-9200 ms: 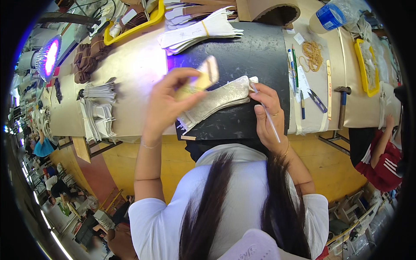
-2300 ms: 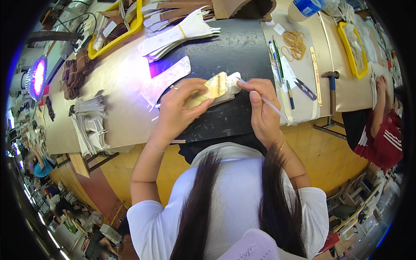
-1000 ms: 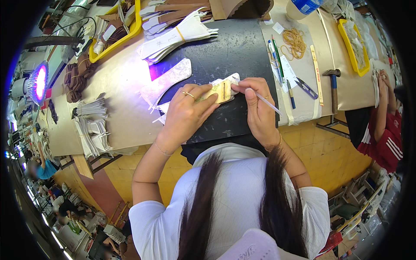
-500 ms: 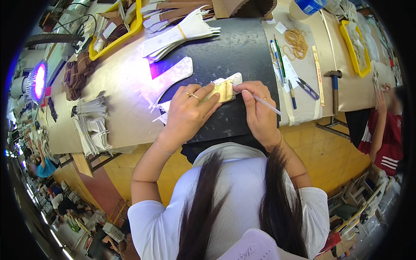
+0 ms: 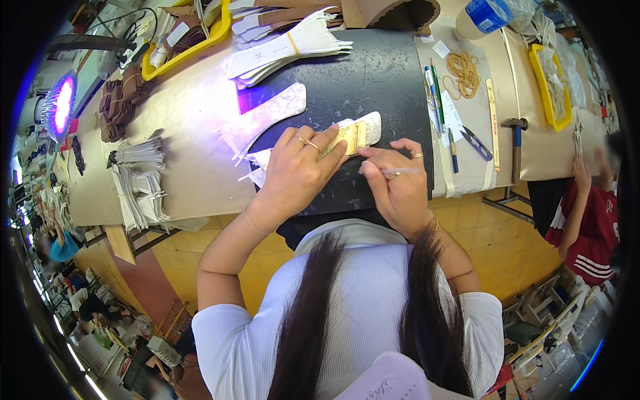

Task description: The person picks up a bundle of white fabric pieces, separates them, and uses a pen to mark each piece individually. The marked pieces are placed on the table. The person repeats this process for multiple pieces.

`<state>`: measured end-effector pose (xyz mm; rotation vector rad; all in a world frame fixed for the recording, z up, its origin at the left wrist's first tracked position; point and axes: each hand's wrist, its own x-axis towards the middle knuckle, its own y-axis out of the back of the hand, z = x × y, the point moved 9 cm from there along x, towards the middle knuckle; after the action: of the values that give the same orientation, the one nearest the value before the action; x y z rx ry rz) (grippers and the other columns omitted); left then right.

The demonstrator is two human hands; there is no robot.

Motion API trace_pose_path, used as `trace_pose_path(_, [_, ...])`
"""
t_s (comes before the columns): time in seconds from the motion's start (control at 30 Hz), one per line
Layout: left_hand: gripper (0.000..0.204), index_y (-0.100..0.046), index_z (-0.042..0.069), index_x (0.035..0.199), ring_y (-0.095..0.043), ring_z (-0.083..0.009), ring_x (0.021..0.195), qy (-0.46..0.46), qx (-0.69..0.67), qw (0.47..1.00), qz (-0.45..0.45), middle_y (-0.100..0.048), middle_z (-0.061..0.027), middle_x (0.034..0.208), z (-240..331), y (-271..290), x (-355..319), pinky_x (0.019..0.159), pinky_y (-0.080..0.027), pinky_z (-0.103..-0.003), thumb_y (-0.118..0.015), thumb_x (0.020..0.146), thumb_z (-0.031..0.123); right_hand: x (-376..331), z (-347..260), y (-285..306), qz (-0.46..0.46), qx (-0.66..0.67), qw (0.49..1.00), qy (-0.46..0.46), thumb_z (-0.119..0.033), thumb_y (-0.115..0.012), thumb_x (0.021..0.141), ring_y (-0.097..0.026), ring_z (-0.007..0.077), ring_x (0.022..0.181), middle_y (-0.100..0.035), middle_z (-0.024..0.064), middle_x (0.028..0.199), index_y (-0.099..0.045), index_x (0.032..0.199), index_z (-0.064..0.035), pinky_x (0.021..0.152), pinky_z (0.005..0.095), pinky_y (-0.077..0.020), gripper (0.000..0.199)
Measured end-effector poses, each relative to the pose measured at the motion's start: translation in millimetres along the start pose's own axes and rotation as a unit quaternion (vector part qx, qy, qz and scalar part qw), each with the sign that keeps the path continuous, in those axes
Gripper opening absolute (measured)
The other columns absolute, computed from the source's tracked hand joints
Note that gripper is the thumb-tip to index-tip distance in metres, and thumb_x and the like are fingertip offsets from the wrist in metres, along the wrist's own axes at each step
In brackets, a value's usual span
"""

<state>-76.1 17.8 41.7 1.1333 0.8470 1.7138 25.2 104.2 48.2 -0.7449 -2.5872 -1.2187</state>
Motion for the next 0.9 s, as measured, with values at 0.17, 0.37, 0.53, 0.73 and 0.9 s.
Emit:
trace_pose_path(0.17, [0.030,-0.075,0.007,0.103,-0.068,-0.0251,0.093,0.068,-0.151,0.986,0.026,-0.072,-0.0095,0.110,-25.8,2.9,-3.2,0.083,-0.055,-0.038,-0.085,0.075,0.010,-2.4,30.3,15.4,0.086,0.098,0.988,-0.087,-0.014,-0.059,0.102,-0.066,0.0306,0.098,-0.070,0.0128,0.108,-0.067,0.111,-0.0063,0.093,0.0416,-0.0460,0.014])
trace_pose_path(0.37, [0.030,-0.075,0.004,0.105,-0.070,-0.0225,0.101,0.190,-0.255,0.947,0.045,-0.072,-0.0112,0.113,-49.5,16.5,-11.2,0.091,-0.055,-0.034,-0.085,0.076,0.004,5.3,44.9,15.7,0.117,0.104,0.982,-0.106,-0.009,-0.058,0.103,-0.065,0.0338,0.101,-0.066,0.0169,0.112,-0.066,0.113,-0.0040,0.091,0.0383,-0.0499,0.014])
trace_pose_path(0.53, [0.030,-0.076,0.004,0.105,-0.070,-0.0186,0.096,0.195,-0.214,0.954,0.078,-0.072,-0.0086,0.111,-51.1,54.2,-18.7,0.081,-0.057,-0.030,-0.085,0.076,0.004,8.2,51.8,1.8,0.093,0.132,0.977,-0.137,-0.010,-0.061,0.101,-0.065,0.0349,0.103,-0.066,0.0180,0.111,-0.065,0.111,-0.0015,0.089,0.0385,-0.0522,0.013])
trace_pose_path(0.73, [0.029,-0.076,0.003,0.104,-0.069,-0.0184,0.098,0.238,-0.098,0.960,0.113,-0.072,-0.0097,0.112,-70.9,124.4,-47.0,0.083,-0.056,-0.031,-0.084,0.076,0.001,10.0,34.3,0.2,0.071,0.142,0.980,-0.123,-0.007,-0.060,0.101,-0.065,0.0344,0.102,-0.066,0.0178,0.111,-0.065,0.110,-0.0019,0.089,0.0386,-0.0524,0.011])
trace_pose_path(0.9, [0.026,-0.076,0.004,0.105,-0.071,-0.0228,0.095,0.277,-0.047,0.955,0.089,-0.072,-0.0093,0.114,-89.4,108.5,-47.3,0.082,-0.056,-0.034,-0.083,0.080,0.009,6.2,30.8,-7.1,0.050,0.130,0.983,-0.117,-0.007,-0.060,0.101,-0.065,0.0348,0.103,-0.066,0.0172,0.113,-0.064,0.111,-0.0029,0.091,0.0396,-0.0507,0.012])
